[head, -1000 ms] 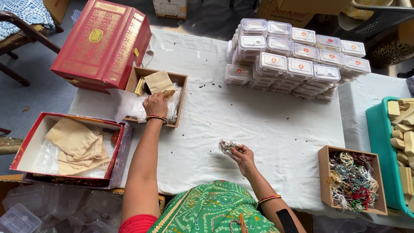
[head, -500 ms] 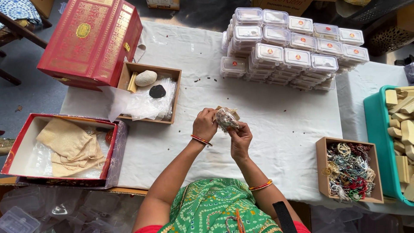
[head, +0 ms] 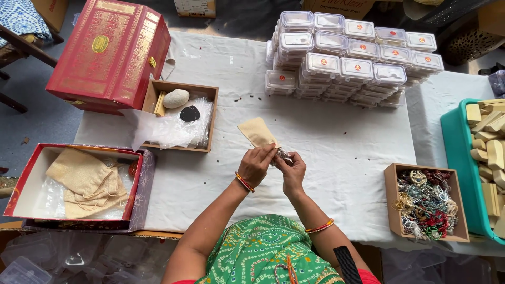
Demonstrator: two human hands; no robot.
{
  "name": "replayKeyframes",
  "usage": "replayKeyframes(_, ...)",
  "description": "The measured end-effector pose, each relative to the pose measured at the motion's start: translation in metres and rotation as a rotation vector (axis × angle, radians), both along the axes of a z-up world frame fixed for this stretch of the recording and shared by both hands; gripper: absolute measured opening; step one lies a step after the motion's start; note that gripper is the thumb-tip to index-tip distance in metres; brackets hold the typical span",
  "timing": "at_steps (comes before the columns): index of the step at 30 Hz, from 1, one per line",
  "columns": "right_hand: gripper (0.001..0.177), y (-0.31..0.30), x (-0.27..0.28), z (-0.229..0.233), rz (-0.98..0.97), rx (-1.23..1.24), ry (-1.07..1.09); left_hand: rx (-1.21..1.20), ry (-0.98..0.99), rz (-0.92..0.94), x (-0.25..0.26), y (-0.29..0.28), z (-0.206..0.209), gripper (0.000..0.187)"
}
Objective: The person picks up a beaded bracelet, places it into a small plastic bag, and then puts the bag into a beige cloth pouch. They tie the pouch and place it into a small plastic container, which is then stacked with others. The process is repeated with another bracelet.
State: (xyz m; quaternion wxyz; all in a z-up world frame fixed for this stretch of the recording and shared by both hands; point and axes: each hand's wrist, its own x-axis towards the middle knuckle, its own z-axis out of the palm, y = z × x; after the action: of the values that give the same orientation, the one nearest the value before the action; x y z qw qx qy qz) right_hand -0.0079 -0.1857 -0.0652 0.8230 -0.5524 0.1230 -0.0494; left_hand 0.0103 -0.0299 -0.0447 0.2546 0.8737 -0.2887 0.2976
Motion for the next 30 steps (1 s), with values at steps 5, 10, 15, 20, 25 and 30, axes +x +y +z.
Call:
replayKeyframes(5,0.020,0.012,-0.005,-0.029,-0.192,0.366,0.103,-0.266,0.115,0.001,-0.015,-0.005,0.000,0.035)
replayKeyframes(10,0.021,0.005,-0.002,-0.064,-0.253,0.400,0.323,-0.379,0.191,-0.062,-0.029,-0.009,-0.013,0.031)
replayKeyframes(15,0.024,0.001,0.002,-0.064,-0.168,0.546,0.326,-0.655,0.482,-0.046,-0.029,-0.016,-0.045,0.024)
replayKeyframes(20,0.022,0.004,-0.003,-0.041,-0.049,0.602,0.226,-1.660,1.164,0.340,-0.007,-0.013,-0.063,0.045)
replayKeyframes(25,0.028,0.015,-0.016,-0.039,0.096,0.535,0.195,-2.032,1.333,-0.037,0.007,-0.013,-0.084,0.057)
replayKeyframes(30,0.043,0.019,-0.014,-0.041,-0.051,0.384,0.216,-1.983,1.310,-0.090,-0.013,-0.026,-0.031,0.059)
